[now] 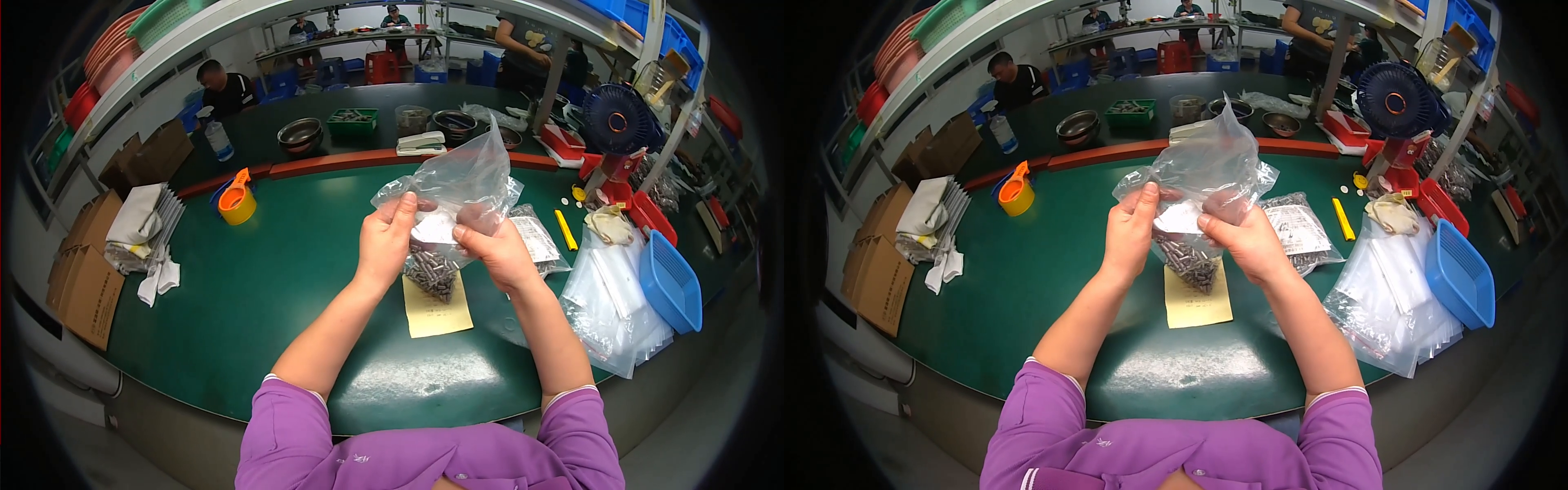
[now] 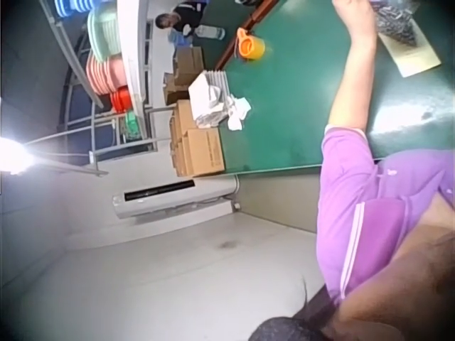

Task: Sorting small screws and metal components from bags and organizing them on a workbench.

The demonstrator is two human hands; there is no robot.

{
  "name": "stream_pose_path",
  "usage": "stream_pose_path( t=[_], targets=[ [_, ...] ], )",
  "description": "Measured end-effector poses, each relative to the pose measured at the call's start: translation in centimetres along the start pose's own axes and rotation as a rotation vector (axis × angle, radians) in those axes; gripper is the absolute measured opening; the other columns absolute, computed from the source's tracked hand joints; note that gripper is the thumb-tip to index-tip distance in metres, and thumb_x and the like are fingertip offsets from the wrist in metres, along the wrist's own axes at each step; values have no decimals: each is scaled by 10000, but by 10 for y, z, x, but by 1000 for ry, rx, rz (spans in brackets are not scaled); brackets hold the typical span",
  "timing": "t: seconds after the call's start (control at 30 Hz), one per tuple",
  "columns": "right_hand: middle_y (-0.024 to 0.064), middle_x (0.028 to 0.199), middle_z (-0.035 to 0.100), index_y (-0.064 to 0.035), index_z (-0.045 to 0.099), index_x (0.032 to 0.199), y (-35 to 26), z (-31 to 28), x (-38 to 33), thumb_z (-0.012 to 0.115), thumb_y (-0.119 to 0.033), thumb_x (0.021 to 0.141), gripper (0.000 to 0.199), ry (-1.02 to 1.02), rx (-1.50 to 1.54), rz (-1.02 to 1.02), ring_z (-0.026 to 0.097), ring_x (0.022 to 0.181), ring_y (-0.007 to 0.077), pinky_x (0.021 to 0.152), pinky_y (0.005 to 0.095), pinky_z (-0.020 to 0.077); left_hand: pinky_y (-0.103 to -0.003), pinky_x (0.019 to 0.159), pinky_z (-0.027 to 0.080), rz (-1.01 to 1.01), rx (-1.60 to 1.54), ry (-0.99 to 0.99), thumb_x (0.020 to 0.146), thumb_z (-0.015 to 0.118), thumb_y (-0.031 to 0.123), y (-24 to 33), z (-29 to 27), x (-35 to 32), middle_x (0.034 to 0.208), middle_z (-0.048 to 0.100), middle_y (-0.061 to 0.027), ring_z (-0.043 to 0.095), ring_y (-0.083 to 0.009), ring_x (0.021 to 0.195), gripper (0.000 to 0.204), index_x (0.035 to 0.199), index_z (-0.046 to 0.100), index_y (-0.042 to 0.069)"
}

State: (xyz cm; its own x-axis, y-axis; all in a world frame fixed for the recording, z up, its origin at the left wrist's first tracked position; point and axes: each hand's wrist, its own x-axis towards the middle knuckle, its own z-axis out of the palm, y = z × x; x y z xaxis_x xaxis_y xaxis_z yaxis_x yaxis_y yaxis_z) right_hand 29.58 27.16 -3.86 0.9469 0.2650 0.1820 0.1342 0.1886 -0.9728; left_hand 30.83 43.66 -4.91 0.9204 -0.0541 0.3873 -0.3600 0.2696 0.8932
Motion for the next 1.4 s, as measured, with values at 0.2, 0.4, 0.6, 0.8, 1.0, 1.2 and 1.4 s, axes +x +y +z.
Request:
stream_pose_path(
  t=[0.2,0.4,0.6,0.8,1.0,1.2,1.4],
  targets=[
    [27,786,546,-21,499,923,-6,3,-1,591,-43,764,185,61,-5,-64,515,664,90,589,213,414,-234,659,444,32,154,35,897,446,348,-4,-3,1,797,621,-43,541,-99,728,399,869,632,-4],
    [38,821,557,-17,493,954,-8,-4,1,612,-60,752,239,72,-49,-95,533,719,111,629,237,429,-233,679,433,26,139,27,893,448,362,-3,-3,1,784,617,-38,529,-94,734,410,861,633,-2],
    [46,953,547,-28,446,1108,-16,-17,3,653,-107,736,433,161,-9,-216,527,869,127,762,265,431,-233,668,435,51,147,63,887,455,377,-4,-5,3,763,614,-36,530,-95,729,421,861,631,-5],
    [54,954,546,-32,403,1208,-30,-29,5,645,-74,747,523,294,64,-340,516,876,113,799,243,410,-234,573,475,78,146,66,885,452,384,-5,-5,3,749,611,-52,560,-102,659,437,850,622,-18],
    [39,909,567,-7,517,1097,-33,-53,7,621,-62,763,354,336,-161,-470,502,792,77,722,207,407,-236,504,484,-71,-18,3,887,450,371,-3,-3,2,730,605,-67,569,-108,602,434,839,612,-29],
    [9,830,578,10,569,1010,-39,-61,3,614,-104,791,250,311,-156,-394,490,718,55,671,185,399,-237,497,478,-13,67,30,889,452,362,-10,-6,4,722,597,-73,543,-110,568,424,834,617,-24],
    [-17,744,569,5,603,937,-40,-54,-2,614,-87,794,170,445,-270,-501,462,637,23,576,153,368,-264,692,456,9,205,208,865,508,329,-28,-8,12,791,546,-67,528,-128,728,381,1018,532,-19]
  ],
)
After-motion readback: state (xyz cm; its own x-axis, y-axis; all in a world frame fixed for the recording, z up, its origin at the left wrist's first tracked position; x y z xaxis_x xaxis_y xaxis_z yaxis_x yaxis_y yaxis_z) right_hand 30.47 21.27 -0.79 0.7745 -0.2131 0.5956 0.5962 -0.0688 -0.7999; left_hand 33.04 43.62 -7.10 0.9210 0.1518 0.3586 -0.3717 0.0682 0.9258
